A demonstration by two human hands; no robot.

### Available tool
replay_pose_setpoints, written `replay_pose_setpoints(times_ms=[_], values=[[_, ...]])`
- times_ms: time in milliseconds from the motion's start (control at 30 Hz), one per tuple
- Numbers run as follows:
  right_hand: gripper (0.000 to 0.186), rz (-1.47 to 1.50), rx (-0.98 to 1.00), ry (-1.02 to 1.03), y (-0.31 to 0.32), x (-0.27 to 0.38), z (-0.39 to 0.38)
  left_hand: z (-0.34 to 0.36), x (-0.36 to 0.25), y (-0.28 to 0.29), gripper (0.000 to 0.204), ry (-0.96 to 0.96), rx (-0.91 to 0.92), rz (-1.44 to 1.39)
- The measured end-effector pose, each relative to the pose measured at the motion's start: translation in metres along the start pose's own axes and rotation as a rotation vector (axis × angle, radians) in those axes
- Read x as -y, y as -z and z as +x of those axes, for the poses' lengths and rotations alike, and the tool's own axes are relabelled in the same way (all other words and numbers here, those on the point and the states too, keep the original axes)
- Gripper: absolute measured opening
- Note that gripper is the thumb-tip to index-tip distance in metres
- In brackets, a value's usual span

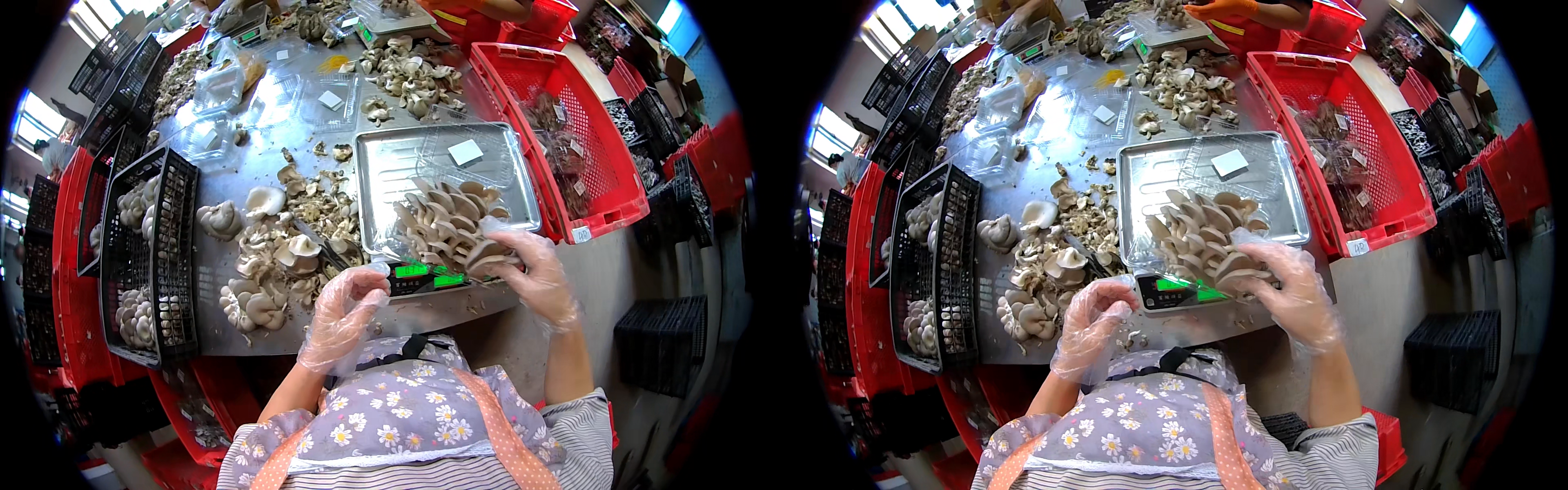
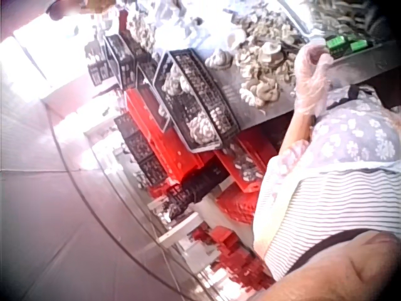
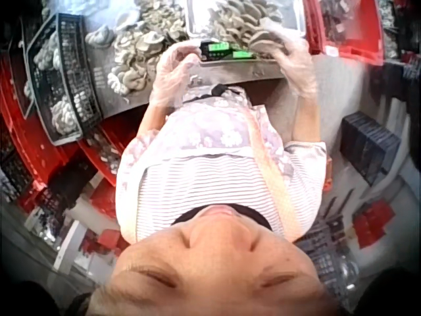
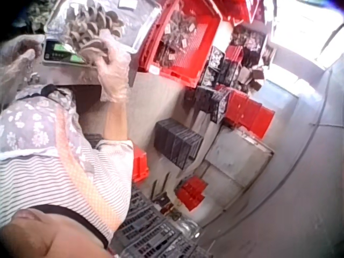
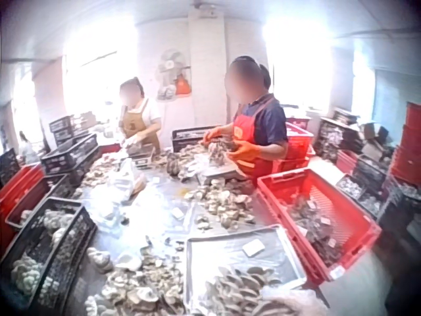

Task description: The person sorts and cleans oyster mushrooms at a processing station. They separate individual mushrooms from large clusters, trim the stems, and place the cleaned pieces into plastic trays on a digital scale. The person then seals the trays and places them into red crates.

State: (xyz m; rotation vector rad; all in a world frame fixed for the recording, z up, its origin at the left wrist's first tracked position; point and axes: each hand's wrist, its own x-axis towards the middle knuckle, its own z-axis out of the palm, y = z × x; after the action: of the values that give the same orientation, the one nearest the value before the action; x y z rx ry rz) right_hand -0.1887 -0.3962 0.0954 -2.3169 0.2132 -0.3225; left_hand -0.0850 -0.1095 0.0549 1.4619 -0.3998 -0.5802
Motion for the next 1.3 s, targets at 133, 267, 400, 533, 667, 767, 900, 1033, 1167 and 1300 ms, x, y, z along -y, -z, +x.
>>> replay_pose_setpoints(times_ms=[133, 267, 400, 533, 667, 767, 900, 1033, 1167, 1300], values=[[0.058, -0.193, -0.058, 0.064, -0.010, -0.010, 0.005, 0.002, 0.013, 0.010, 0.021, 0.013, -0.048, 0.049], [0.066, -0.142, -0.152, 0.031, -0.004, -0.010, -0.005, -0.001, 0.020, 0.020, 0.026, 0.055, -0.135, -0.090], [0.057, 0.036, -0.295, -0.081, -0.014, -0.017, -0.022, -0.001, 0.024, 0.034, 0.025, 0.040, -0.214, -0.106], [0.036, 0.314, -0.491, -0.199, -0.036, -0.033, -0.043, 0.001, 0.024, 0.043, 0.024, 0.016, -0.299, -0.118], [0.018, 0.230, -0.550, -0.186, -0.046, -0.028, -0.055, 0.002, 0.025, 0.050, 0.024, 0.015, -0.337, -0.134], [0.014, 0.125, -0.494, -0.126, -0.050, -0.020, -0.056, 0.006, 0.025, 0.051, 0.025, 0.056, -0.354, -0.148], [0.020, 0.031, -0.443, -0.057, -0.056, -0.016, -0.052, 0.026, 0.018, 0.041, 0.029, 0.098, -0.325, -0.104], [0.020, 0.029, -0.445, -0.110, -0.069, -0.008, -0.039, 0.056, 0.015, 0.025, 0.038, 0.170, -0.227, -0.091], [0.015, -0.163, -0.377, -0.111, -0.064, -0.019, -0.012, 0.078, 0.028, 0.009, 0.042, 0.206, -0.130, -0.066], [0.010, -0.100, -0.276, -0.163, -0.048, -0.027, 0.006, 0.079, 0.049, -0.001, 0.040, 0.148, -0.166, 0.003]])
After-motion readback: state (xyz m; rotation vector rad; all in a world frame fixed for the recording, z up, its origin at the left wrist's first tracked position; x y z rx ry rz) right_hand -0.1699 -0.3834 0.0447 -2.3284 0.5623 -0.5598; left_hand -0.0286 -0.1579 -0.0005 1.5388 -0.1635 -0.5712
